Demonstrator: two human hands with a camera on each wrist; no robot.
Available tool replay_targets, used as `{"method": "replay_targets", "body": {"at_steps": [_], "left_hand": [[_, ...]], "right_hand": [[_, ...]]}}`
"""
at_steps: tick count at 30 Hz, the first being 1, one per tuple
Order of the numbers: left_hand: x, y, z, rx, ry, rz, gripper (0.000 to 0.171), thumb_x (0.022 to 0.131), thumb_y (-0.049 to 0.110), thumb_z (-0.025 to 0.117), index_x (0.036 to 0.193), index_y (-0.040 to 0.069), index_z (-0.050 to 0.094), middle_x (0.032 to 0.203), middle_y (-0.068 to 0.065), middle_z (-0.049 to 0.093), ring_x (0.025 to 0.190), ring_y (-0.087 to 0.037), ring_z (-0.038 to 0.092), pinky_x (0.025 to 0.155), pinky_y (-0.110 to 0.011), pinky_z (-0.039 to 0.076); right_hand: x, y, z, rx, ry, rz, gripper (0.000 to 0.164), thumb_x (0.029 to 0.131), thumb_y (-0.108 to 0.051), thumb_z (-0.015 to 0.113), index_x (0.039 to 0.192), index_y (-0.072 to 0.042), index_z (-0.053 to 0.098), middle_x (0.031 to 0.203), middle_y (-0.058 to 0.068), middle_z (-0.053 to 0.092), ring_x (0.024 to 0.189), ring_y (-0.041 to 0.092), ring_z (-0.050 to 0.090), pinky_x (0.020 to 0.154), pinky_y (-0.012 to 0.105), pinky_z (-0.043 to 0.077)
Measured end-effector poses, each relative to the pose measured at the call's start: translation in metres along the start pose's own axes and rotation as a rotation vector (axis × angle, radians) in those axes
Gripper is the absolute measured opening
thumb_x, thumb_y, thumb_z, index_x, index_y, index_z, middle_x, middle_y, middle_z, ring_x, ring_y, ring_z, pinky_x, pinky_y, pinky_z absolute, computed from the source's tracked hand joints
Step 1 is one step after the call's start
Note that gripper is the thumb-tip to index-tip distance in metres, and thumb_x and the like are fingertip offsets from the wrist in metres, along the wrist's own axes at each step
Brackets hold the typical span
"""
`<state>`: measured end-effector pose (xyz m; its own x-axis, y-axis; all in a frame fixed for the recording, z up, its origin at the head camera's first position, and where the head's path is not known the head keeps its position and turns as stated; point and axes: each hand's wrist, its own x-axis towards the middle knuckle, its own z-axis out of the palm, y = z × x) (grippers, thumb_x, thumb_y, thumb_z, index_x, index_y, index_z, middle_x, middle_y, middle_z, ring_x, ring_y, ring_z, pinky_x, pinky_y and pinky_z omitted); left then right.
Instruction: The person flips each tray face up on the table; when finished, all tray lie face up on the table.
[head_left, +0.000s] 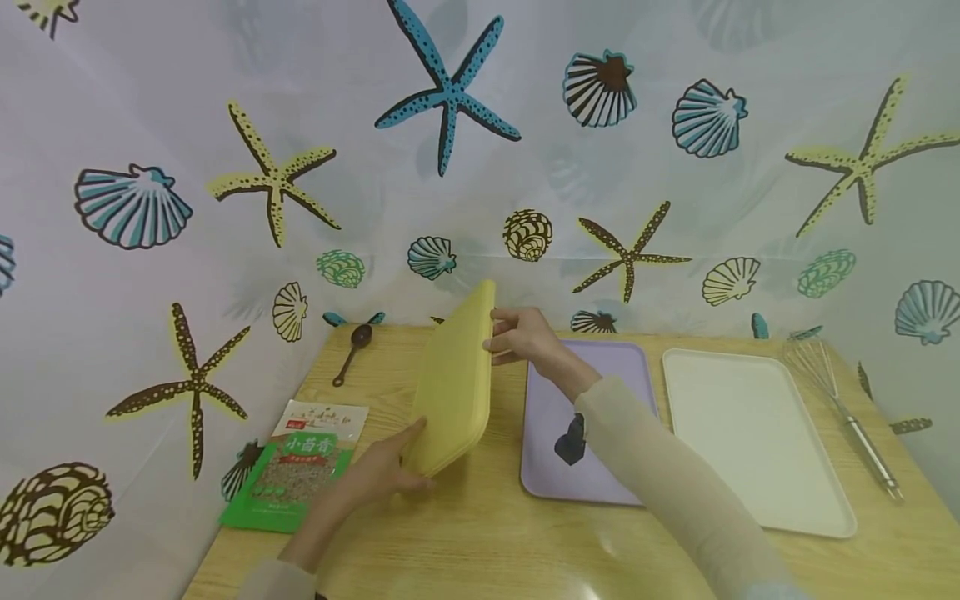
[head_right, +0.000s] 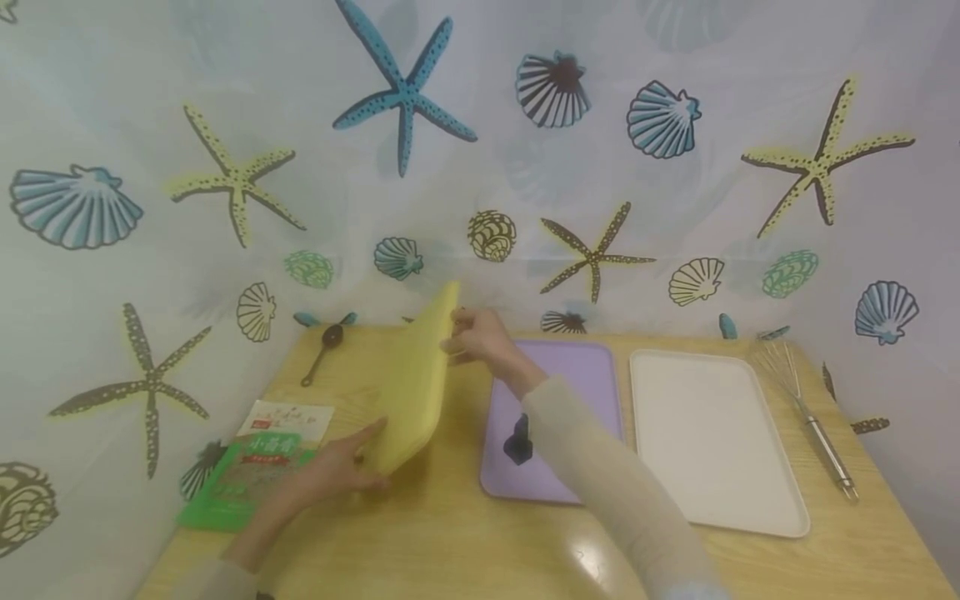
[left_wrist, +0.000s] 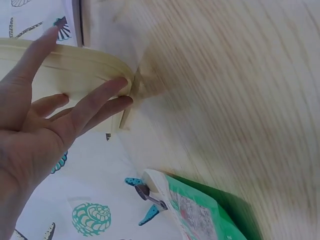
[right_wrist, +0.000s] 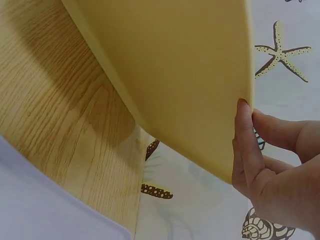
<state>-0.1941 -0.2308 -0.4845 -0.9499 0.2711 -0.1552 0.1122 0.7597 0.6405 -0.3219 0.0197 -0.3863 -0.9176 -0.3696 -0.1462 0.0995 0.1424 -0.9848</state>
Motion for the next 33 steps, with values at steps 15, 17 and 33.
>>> {"method": "replay_targets", "body": {"at_steps": [15,17,33], "left_hand": [[-0.008,0.02,0.008,-0.171,0.056,0.001,0.085,0.076,0.007,0.08,0.147,-0.002,0.033,0.142,-0.032,0.039,0.111,-0.053,0.054,0.09,-0.051,0.051],[-0.009,0.022,0.01,-0.202,0.056,0.012,0.084,0.077,0.004,0.078,0.147,-0.003,0.032,0.143,-0.033,0.037,0.112,-0.052,0.054,0.089,-0.049,0.053],[-0.012,0.043,0.014,-0.309,0.107,0.064,0.092,0.077,-0.005,0.074,0.153,0.01,0.023,0.142,-0.032,0.039,0.112,-0.049,0.056,0.076,-0.037,0.059]], "right_hand": [[-0.002,-0.018,0.011,0.048,0.014,-0.023,0.065,0.086,0.008,0.066,0.145,0.001,0.039,0.119,0.02,0.051,0.096,0.028,0.065,0.075,0.034,0.059],[-0.003,-0.02,0.012,0.06,0.01,-0.025,0.065,0.086,0.008,0.065,0.144,0.001,0.04,0.119,0.021,0.051,0.097,0.029,0.065,0.075,0.034,0.059],[-0.007,-0.031,0.02,0.099,0.004,-0.025,0.064,0.087,0.007,0.064,0.145,-0.002,0.04,0.126,0.022,0.05,0.101,0.032,0.064,0.08,0.038,0.058]]}}
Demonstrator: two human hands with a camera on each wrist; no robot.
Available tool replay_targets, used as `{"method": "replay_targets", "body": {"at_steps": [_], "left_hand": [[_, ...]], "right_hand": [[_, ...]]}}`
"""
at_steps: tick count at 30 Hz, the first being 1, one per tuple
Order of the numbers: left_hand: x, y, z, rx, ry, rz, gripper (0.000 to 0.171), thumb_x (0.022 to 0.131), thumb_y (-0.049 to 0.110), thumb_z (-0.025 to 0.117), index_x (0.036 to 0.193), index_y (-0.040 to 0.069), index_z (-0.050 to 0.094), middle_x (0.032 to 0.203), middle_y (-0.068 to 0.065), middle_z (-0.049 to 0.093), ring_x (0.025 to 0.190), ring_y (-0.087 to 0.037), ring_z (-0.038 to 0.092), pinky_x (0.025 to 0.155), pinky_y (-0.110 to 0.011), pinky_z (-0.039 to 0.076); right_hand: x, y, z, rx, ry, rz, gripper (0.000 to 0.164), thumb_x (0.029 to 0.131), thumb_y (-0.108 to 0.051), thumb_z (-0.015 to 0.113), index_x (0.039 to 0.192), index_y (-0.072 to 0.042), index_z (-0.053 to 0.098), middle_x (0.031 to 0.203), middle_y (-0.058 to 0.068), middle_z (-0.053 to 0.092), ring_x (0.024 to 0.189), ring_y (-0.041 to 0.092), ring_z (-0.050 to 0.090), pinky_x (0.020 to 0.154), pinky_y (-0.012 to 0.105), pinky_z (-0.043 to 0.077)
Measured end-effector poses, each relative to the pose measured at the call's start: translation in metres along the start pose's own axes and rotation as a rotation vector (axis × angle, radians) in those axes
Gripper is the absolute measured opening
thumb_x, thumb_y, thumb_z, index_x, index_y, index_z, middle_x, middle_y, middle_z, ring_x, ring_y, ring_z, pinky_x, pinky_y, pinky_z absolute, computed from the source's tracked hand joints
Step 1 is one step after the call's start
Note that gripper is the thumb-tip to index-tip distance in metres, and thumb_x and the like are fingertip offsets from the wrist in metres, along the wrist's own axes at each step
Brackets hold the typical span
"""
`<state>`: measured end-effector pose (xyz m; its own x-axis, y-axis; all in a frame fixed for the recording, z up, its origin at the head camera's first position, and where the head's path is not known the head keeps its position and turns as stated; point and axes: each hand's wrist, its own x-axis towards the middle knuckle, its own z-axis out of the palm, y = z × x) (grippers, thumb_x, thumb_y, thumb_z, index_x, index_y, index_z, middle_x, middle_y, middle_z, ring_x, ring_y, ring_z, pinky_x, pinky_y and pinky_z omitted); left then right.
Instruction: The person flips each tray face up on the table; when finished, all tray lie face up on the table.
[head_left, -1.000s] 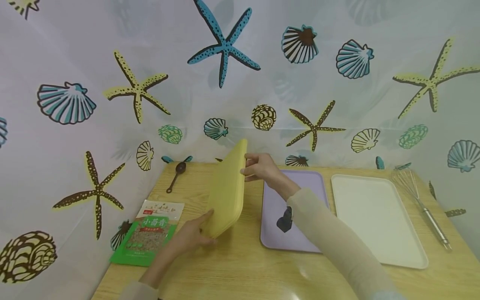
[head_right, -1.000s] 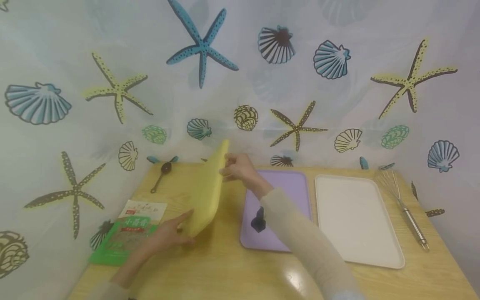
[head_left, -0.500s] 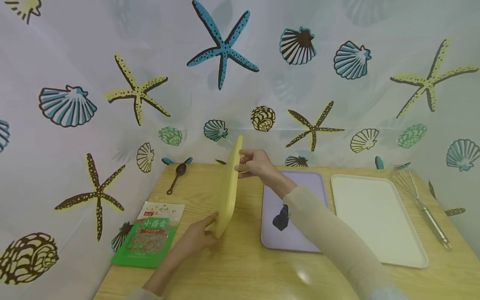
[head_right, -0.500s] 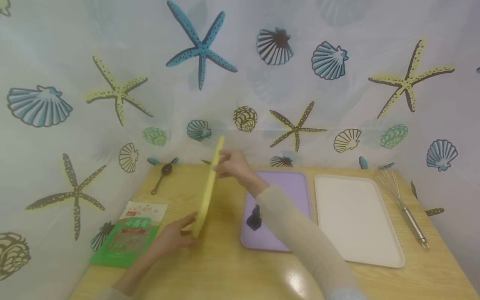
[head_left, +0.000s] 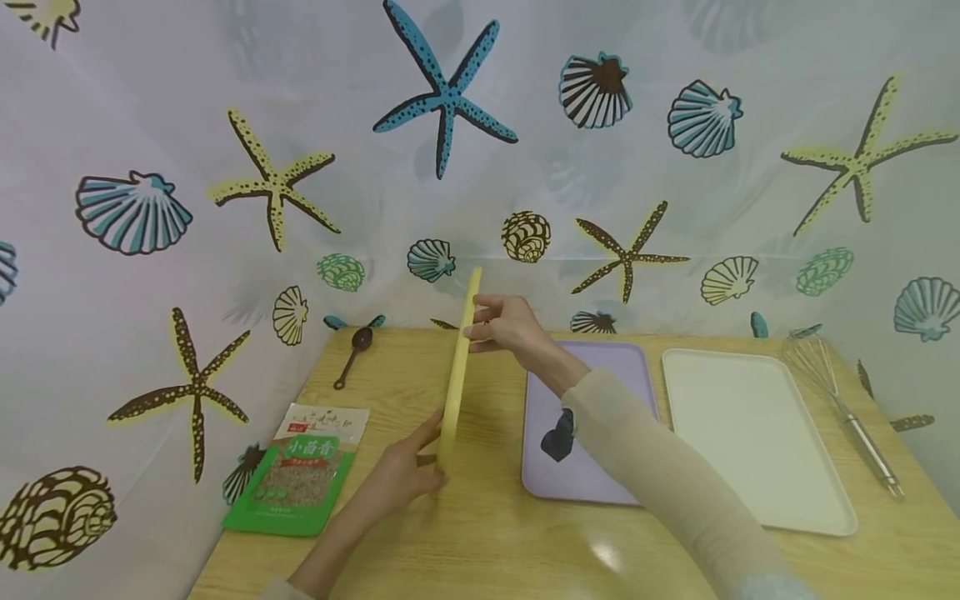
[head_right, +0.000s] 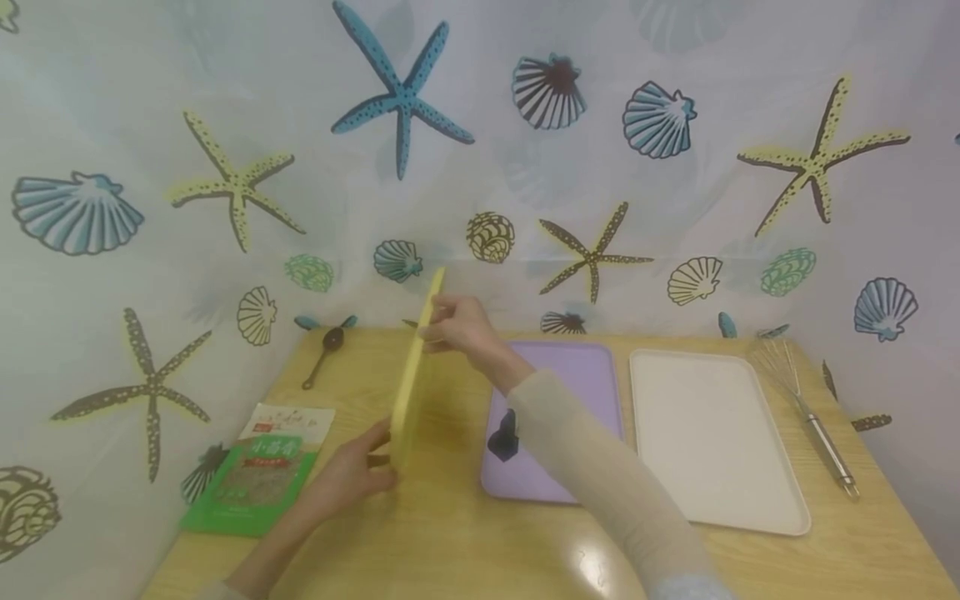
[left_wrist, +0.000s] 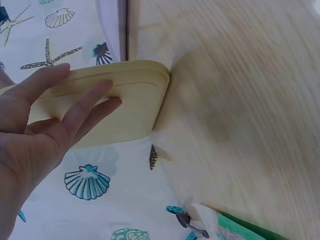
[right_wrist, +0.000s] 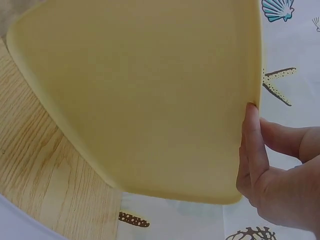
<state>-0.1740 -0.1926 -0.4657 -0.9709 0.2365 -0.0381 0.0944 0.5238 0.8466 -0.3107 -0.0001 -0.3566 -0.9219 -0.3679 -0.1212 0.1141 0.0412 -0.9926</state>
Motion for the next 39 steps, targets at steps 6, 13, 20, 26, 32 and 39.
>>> {"method": "replay_targets", "body": {"at_steps": [6,13,20,26,32,39], "left_hand": [[-0.002,0.016,0.0,-0.016,0.047,0.028,0.096,0.078,-0.008,0.072,0.155,0.014,0.019,0.138,-0.031,0.045,0.108,-0.047,0.059,0.074,-0.037,0.059],[-0.009,0.041,-0.006,-0.008,0.108,0.02,0.105,0.08,-0.003,0.071,0.155,0.035,0.008,0.143,-0.027,0.042,0.11,-0.043,0.059,0.077,-0.041,0.059],[-0.016,0.06,-0.012,-0.042,0.124,0.065,0.108,0.083,-0.005,0.069,0.153,0.042,0.002,0.146,-0.029,0.036,0.113,-0.046,0.057,0.079,-0.04,0.058],[-0.019,0.069,-0.019,0.034,0.147,0.053,0.088,0.086,0.006,0.069,0.153,0.037,0.02,0.148,-0.018,0.039,0.114,-0.039,0.059,0.068,-0.033,0.058],[-0.021,0.073,-0.025,0.108,0.179,0.08,0.069,0.087,0.007,0.069,0.148,0.017,0.039,0.145,-0.019,0.043,0.111,-0.037,0.061,0.047,-0.024,0.046],[-0.024,0.08,-0.028,0.156,0.197,0.124,0.064,0.088,0.003,0.067,0.145,0.004,0.04,0.142,-0.021,0.045,0.108,-0.036,0.062,0.075,-0.033,0.058]], "right_hand": [[-0.001,-0.002,0.005,0.031,0.003,-0.008,0.066,0.086,0.009,0.065,0.146,-0.001,0.038,0.128,0.022,0.049,0.101,0.033,0.064,0.077,0.036,0.059],[-0.001,-0.002,0.011,0.058,0.001,-0.014,0.069,0.085,0.009,0.065,0.147,0.0,0.035,0.129,0.023,0.048,0.102,0.034,0.063,0.075,0.034,0.059],[0.003,-0.001,0.017,0.077,0.0,-0.001,0.074,0.085,0.01,0.065,0.149,-0.004,0.032,0.128,0.022,0.049,0.1,0.033,0.064,0.075,0.035,0.059],[0.005,-0.002,0.022,0.087,-0.001,0.001,0.079,0.084,0.011,0.065,0.151,-0.006,0.028,0.127,0.025,0.05,0.098,0.034,0.065,0.073,0.036,0.06],[0.008,-0.001,0.025,0.071,-0.021,0.005,0.068,0.085,0.01,0.064,0.146,0.002,0.035,0.13,0.024,0.048,0.103,0.036,0.063,0.073,0.035,0.06],[0.011,0.0,0.03,0.065,-0.028,0.001,0.066,0.085,0.01,0.065,0.144,0.003,0.038,0.127,0.023,0.05,0.102,0.035,0.063,0.072,0.034,0.06]]}}
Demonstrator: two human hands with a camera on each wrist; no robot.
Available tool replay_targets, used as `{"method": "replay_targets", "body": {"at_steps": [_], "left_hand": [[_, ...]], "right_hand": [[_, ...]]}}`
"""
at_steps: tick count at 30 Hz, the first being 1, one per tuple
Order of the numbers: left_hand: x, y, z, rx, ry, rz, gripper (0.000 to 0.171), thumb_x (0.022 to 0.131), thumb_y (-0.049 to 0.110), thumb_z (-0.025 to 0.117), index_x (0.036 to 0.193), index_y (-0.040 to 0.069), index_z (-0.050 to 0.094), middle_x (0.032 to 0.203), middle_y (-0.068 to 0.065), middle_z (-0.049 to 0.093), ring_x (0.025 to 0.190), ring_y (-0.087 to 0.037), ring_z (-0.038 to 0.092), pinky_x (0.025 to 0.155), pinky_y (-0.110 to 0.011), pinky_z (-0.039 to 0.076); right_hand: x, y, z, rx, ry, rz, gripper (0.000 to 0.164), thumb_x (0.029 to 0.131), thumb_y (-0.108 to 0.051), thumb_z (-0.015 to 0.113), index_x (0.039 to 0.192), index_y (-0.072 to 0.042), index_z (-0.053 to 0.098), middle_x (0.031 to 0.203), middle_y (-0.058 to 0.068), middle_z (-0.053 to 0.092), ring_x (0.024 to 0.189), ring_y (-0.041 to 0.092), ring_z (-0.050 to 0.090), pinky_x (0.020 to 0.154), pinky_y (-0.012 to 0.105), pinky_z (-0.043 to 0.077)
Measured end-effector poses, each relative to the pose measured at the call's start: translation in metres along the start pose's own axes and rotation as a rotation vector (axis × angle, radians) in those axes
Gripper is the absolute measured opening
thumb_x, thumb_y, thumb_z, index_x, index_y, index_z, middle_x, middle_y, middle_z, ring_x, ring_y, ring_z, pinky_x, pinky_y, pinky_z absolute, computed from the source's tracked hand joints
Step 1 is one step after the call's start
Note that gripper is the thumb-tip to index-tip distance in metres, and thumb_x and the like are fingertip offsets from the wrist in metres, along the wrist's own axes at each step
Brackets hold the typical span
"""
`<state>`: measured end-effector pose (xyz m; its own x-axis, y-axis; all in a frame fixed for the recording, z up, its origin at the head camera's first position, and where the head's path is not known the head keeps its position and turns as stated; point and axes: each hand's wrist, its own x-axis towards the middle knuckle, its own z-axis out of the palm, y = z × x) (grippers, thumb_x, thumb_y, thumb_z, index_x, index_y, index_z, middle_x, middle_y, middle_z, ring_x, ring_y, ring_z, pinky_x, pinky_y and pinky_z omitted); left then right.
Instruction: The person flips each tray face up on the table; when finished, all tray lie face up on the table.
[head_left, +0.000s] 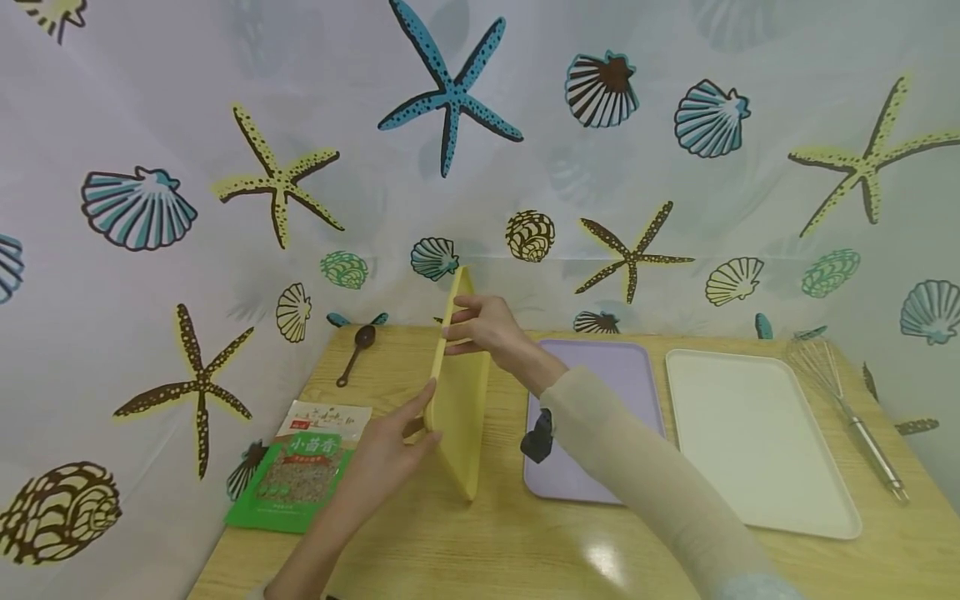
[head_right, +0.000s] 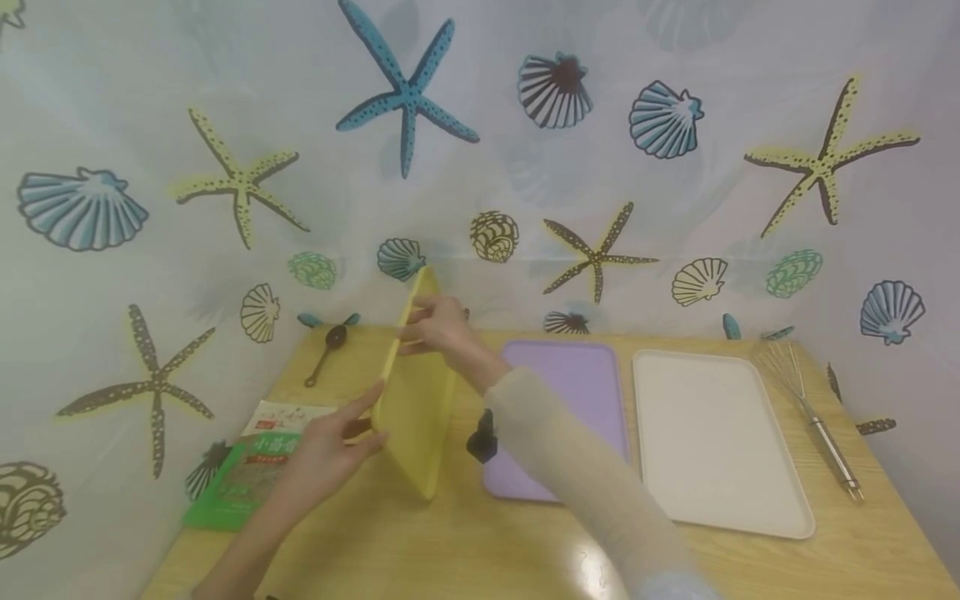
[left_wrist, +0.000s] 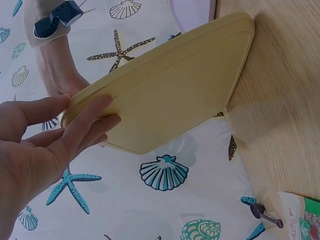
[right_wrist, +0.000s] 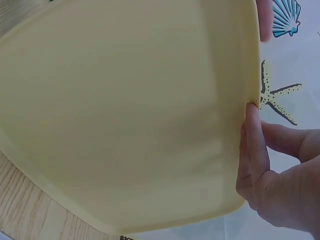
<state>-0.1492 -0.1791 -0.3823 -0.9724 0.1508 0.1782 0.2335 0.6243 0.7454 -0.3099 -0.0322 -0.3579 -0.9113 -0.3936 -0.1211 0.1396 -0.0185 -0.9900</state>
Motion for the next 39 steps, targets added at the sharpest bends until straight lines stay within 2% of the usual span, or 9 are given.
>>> {"method": "replay_targets", "body": {"at_steps": [5,10,14,21,23,26,29,35,39], "left_hand": [[-0.001,0.003,-0.001,-0.006,0.012,-0.01,0.063,0.088,0.001,0.067,0.145,0.002,0.04,0.142,-0.022,0.045,0.109,-0.038,0.061,0.079,-0.038,0.058],[0.0,0.003,0.0,-0.02,0.027,-0.062,0.063,0.088,0.004,0.067,0.145,0.004,0.041,0.142,-0.022,0.044,0.11,-0.039,0.06,0.078,-0.036,0.058],[-0.001,0.0,0.0,-0.043,0.058,-0.103,0.063,0.086,0.003,0.068,0.144,0.005,0.043,0.14,-0.023,0.046,0.109,-0.039,0.061,0.075,-0.031,0.059],[-0.002,-0.005,-0.004,-0.103,0.102,-0.138,0.062,0.085,0.002,0.068,0.143,0.006,0.045,0.14,-0.023,0.047,0.108,-0.037,0.063,0.061,-0.023,0.056],[-0.001,-0.005,-0.006,-0.113,0.096,-0.157,0.062,0.086,0.005,0.068,0.143,0.008,0.045,0.141,-0.021,0.047,0.109,-0.035,0.062,0.056,-0.022,0.052],[-0.001,-0.006,-0.008,-0.128,0.092,-0.182,0.062,0.087,0.009,0.068,0.145,0.01,0.044,0.141,-0.019,0.048,0.111,-0.033,0.062,0.059,-0.023,0.053],[-0.001,-0.007,-0.01,-0.145,0.094,-0.195,0.063,0.088,0.012,0.068,0.146,0.011,0.042,0.142,-0.018,0.047,0.113,-0.032,0.061,0.072,-0.026,0.057],[-0.002,-0.013,-0.013,-0.216,0.098,-0.197,0.063,0.089,0.009,0.067,0.146,0.007,0.04,0.144,-0.019,0.044,0.116,-0.033,0.059,0.08,-0.03,0.057],[-0.001,-0.015,-0.016,-0.272,0.095,-0.209,0.064,0.089,0.006,0.066,0.147,0.005,0.038,0.142,-0.022,0.045,0.117,-0.034,0.057,0.081,-0.028,0.057]], "right_hand": [[0.003,0.001,0.003,-0.01,-0.007,-0.004,0.064,0.086,0.008,0.065,0.144,0.002,0.039,0.126,0.021,0.051,0.1,0.032,0.065,0.072,0.035,0.06],[0.003,0.014,-0.002,-0.089,0.003,-0.013,0.058,0.095,-0.009,0.06,0.146,0.003,0.035,0.129,0.021,0.054,0.099,0.034,0.066,0.073,0.038,0.06],[0.001,0.039,-0.016,-0.183,0.033,0.052,0.057,0.099,-0.017,0.054,0.147,0.004,0.031,0.135,0.022,0.052,0.106,0.038,0.062,0.08,0.042,0.058],[-0.006,0.093,-0.035,-0.392,0.061,0.196,0.054,0.095,-0.013,0.057,0.137,0.016,0.038,0.141,0.029,0.043,0.107,0.041,0.061,0.087,0.047,0.054],[-0.009,0.102,-0.036,-0.416,0.074,0.219,0.053,0.094,-0.012,0.058,0.134,0.017,0.041,0.14,0.03,0.043,0.104,0.041,0.062,0.087,0.047,0.055],[-0.011,0.111,-0.036,-0.418,0.076,0.229,0.052,0.092,-0.011,0.06,0.131,0.018,0.042,0.138,0.031,0.043,0.101,0.042,0.062,0.087,0.049,0.054],[-0.013,0.118,-0.034,-0.415,0.077,0.217,0.05,0.09,-0.01,0.062,0.127,0.019,0.044,0.132,0.032,0.047,0.095,0.04,0.064,0.084,0.049,0.055],[-0.014,0.128,-0.031,-0.459,0.055,0.225,0.045,0.09,-0.014,0.064,0.116,0.02,0.052,0.089,0.022,0.063,0.073,0.023,0.06,0.083,0.038,0.054],[-0.015,0.133,-0.03,-0.407,0.039,0.249,0.054,0.091,-0.013,0.064,0.128,0.021,0.044,0.094,0.024,0.065,0.082,0.029,0.066,0.09,0.04,0.053]]}}
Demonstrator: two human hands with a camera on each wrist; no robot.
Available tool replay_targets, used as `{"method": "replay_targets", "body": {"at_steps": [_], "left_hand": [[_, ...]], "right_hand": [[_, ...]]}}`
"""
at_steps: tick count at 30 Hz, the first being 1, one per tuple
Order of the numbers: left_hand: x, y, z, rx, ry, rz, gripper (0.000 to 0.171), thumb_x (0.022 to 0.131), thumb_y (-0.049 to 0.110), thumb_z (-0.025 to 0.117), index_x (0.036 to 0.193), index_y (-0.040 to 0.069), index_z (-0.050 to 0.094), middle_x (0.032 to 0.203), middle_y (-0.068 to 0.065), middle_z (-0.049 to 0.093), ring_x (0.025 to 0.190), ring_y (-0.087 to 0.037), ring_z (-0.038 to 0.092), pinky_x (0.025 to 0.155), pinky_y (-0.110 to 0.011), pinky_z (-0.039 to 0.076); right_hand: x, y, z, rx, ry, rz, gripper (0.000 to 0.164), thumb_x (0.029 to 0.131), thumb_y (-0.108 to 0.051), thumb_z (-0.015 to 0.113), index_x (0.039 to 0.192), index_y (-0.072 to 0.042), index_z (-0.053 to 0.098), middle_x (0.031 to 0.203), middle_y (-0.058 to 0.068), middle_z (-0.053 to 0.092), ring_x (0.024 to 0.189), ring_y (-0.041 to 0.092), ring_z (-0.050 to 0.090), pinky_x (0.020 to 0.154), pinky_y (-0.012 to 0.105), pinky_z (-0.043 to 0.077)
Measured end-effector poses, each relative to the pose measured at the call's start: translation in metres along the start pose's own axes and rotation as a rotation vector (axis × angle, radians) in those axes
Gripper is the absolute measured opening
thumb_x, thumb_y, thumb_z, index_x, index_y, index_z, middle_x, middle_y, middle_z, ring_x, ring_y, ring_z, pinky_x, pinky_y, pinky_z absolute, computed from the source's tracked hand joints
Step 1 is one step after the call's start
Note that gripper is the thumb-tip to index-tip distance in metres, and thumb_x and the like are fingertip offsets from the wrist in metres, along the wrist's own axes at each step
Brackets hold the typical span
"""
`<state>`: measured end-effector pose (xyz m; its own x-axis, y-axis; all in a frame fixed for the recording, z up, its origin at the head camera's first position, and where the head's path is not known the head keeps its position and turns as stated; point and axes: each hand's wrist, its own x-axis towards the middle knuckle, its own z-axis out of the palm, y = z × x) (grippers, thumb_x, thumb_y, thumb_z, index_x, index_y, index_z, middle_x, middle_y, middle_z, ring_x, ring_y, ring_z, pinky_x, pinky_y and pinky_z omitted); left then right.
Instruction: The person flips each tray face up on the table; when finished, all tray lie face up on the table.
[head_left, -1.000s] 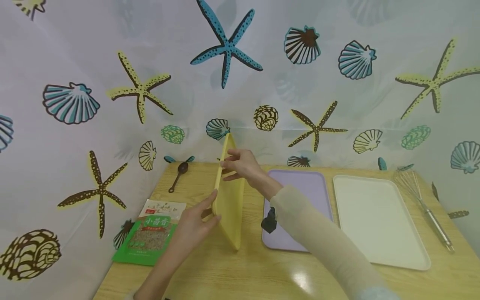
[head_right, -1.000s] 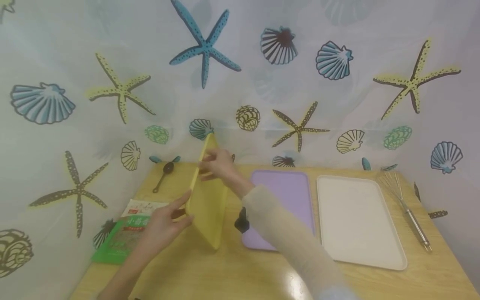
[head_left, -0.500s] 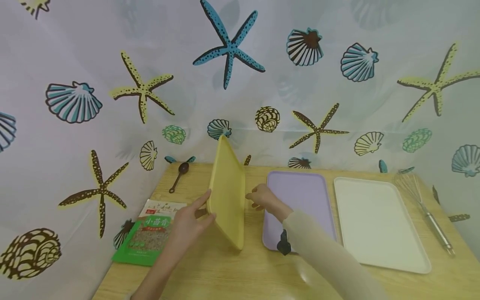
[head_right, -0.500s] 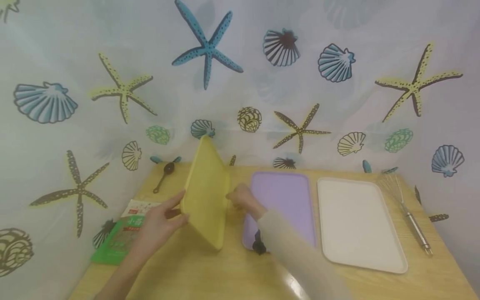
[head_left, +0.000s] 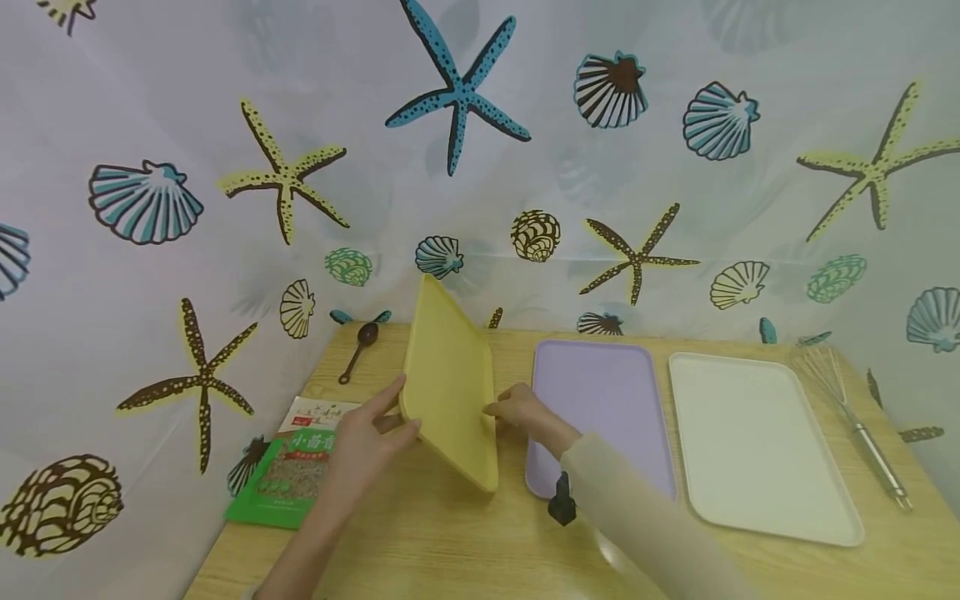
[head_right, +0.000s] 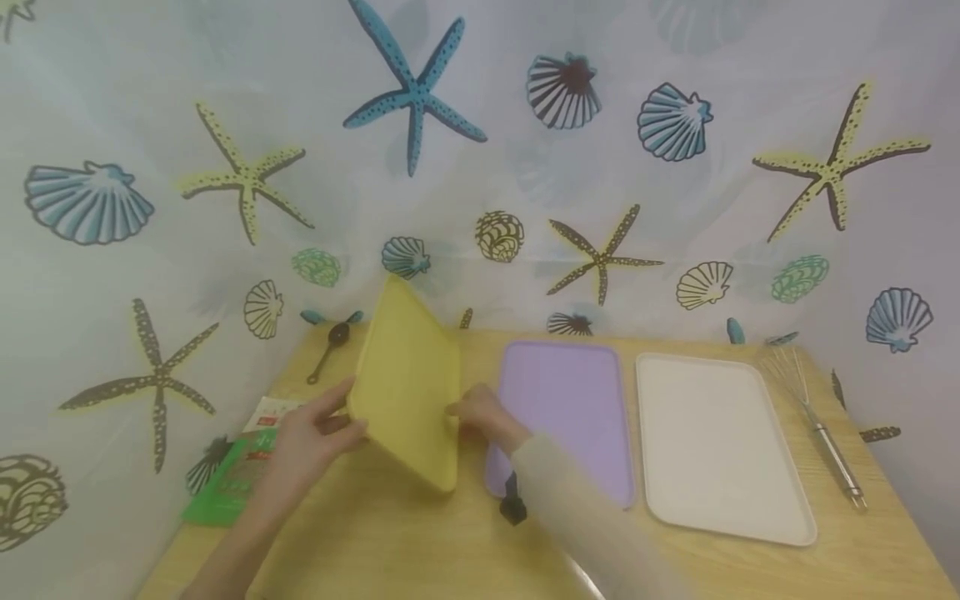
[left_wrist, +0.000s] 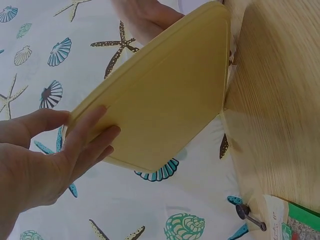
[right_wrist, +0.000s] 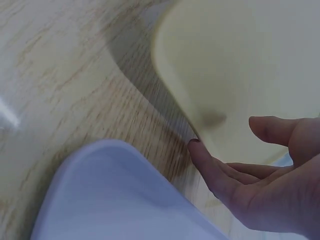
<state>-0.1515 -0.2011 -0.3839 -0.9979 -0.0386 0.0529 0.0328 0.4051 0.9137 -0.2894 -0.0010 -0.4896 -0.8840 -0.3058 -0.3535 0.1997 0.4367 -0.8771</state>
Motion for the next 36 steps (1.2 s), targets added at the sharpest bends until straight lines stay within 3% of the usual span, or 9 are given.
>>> {"method": "replay_targets", "body": {"at_steps": [6,13,20,26,29,33,36], "left_hand": [[0.001,-0.004,-0.01,-0.034,-0.032,-0.044,0.068,0.089,0.005,0.065,0.149,0.007,0.034,0.146,-0.022,0.041,0.119,-0.033,0.056,0.081,-0.027,0.056],[0.003,-0.003,-0.026,-0.077,-0.085,-0.082,0.072,0.091,0.005,0.064,0.152,0.007,0.025,0.15,-0.027,0.031,0.121,-0.035,0.054,0.085,-0.032,0.056],[0.007,-0.009,-0.039,-0.183,-0.14,-0.111,0.075,0.091,-0.001,0.061,0.153,0.006,0.019,0.15,-0.028,0.026,0.111,-0.03,0.061,0.081,-0.03,0.057],[0.014,-0.019,-0.048,-0.19,-0.193,-0.146,0.08,0.091,0.004,0.064,0.154,0.008,0.015,0.153,-0.025,0.019,0.113,-0.031,0.06,0.091,-0.034,0.051],[0.016,-0.023,-0.05,-0.191,-0.205,-0.15,0.082,0.09,0.005,0.065,0.155,0.009,0.015,0.152,-0.024,0.021,0.114,-0.031,0.059,0.093,-0.035,0.05],[0.016,-0.029,-0.053,-0.203,-0.184,-0.134,0.08,0.088,0.003,0.066,0.154,0.008,0.02,0.145,-0.024,0.03,0.1,-0.023,0.065,0.084,-0.031,0.055],[0.015,-0.032,-0.056,-0.2,-0.166,-0.13,0.078,0.088,0.004,0.067,0.153,0.006,0.023,0.143,-0.026,0.032,0.093,-0.021,0.066,0.08,-0.028,0.056]], "right_hand": [[0.005,0.003,0.002,0.071,-0.02,0.036,0.061,0.09,-0.013,0.067,0.135,0.017,0.04,0.108,0.025,0.063,0.092,0.033,0.067,0.089,0.041,0.054],[0.012,0.009,0.002,0.129,-0.042,0.041,0.055,0.087,-0.008,0.069,0.131,0.017,0.046,0.119,0.025,0.057,0.09,0.026,0.064,0.085,0.037,0.056],[0.01,0.012,0.0,0.136,0.007,0.008,0.046,0.082,0.005,0.067,0.126,0.014,0.054,0.11,0.022,0.065,0.084,0.024,0.065,0.081,0.038,0.058],[0.007,0.013,-0.007,0.232,0.057,-0.002,0.053,0.08,0.014,0.062,0.131,0.013,0.049,0.108,0.026,0.067,0.071,0.024,0.07,0.072,0.044,0.059],[0.008,0.013,-0.011,0.303,0.048,0.017,0.054,0.082,0.015,0.06,0.134,0.011,0.047,0.112,0.027,0.065,0.079,0.028,0.071,0.077,0.047,0.058],[0.009,0.014,-0.015,0.361,0.044,0.036,0.056,0.084,0.014,0.059,0.138,0.008,0.045,0.122,0.028,0.06,0.088,0.03,0.069,0.084,0.049,0.055],[0.008,0.014,-0.017,0.382,0.061,0.04,0.057,0.084,0.013,0.06,0.139,0.006,0.045,0.125,0.028,0.057,0.086,0.027,0.069,0.084,0.048,0.055]]}}
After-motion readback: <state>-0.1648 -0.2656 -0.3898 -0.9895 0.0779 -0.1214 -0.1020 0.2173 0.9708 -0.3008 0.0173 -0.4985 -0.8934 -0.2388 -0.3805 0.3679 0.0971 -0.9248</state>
